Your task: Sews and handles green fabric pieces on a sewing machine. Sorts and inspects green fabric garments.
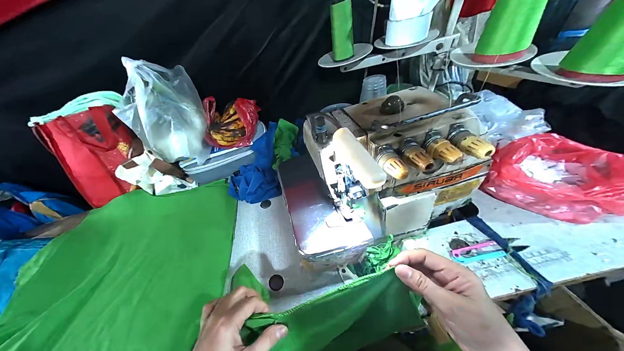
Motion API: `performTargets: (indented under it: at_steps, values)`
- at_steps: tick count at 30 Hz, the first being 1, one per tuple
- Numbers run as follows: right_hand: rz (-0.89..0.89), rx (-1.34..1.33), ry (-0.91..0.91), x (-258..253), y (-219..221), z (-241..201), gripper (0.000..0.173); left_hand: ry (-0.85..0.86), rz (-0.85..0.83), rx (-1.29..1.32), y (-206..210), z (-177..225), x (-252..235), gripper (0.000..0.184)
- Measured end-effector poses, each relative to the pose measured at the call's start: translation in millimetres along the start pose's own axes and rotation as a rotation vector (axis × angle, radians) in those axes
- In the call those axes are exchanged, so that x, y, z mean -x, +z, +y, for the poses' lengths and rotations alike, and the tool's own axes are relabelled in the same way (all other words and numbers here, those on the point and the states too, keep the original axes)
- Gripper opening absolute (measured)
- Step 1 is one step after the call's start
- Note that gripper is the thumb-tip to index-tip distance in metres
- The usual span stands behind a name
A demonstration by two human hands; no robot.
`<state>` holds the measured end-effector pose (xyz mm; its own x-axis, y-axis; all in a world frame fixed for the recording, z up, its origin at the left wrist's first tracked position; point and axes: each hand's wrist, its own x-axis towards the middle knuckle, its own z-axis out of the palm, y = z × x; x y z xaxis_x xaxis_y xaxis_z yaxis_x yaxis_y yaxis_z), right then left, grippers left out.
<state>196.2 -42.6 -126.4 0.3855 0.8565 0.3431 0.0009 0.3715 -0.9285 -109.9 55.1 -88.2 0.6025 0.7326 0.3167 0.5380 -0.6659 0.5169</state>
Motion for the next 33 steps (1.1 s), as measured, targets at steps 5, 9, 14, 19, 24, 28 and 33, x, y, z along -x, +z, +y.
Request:
performTargets:
  at_steps: [5,9,14,19,24,28,33]
  values:
    - [-0.003,-0.007,-0.026,-3,6,-5,0.011,-0.03,-0.02,0.439,-14,-9,15,0.018]
    - [-0.106,0.081,-0.113,-2,7,-11,0.013,-0.132,0.063,0.72,-17,2,23,0.019]
    - [-0.319,-0.181,0.119,20,39,-48,0.014,-0.005,0.173,0.119,-96,6,-20,0.016]
    - [-0.052,-0.621,0.287,31,67,-40,0.023,0.472,0.088,-0.391,-122,43,-140,0.017]
    - [0.146,-0.571,0.461,50,42,-5,0.029,0.46,0.022,-0.368,-6,19,-194,0.015]
    - [0.069,-0.524,0.492,48,32,3,0.02,0.336,0.172,-0.273,23,18,-183,0.03]
    - [-0.112,-0.338,0.488,18,27,-6,0.027,0.268,0.187,-0.199,29,29,-162,0.007]
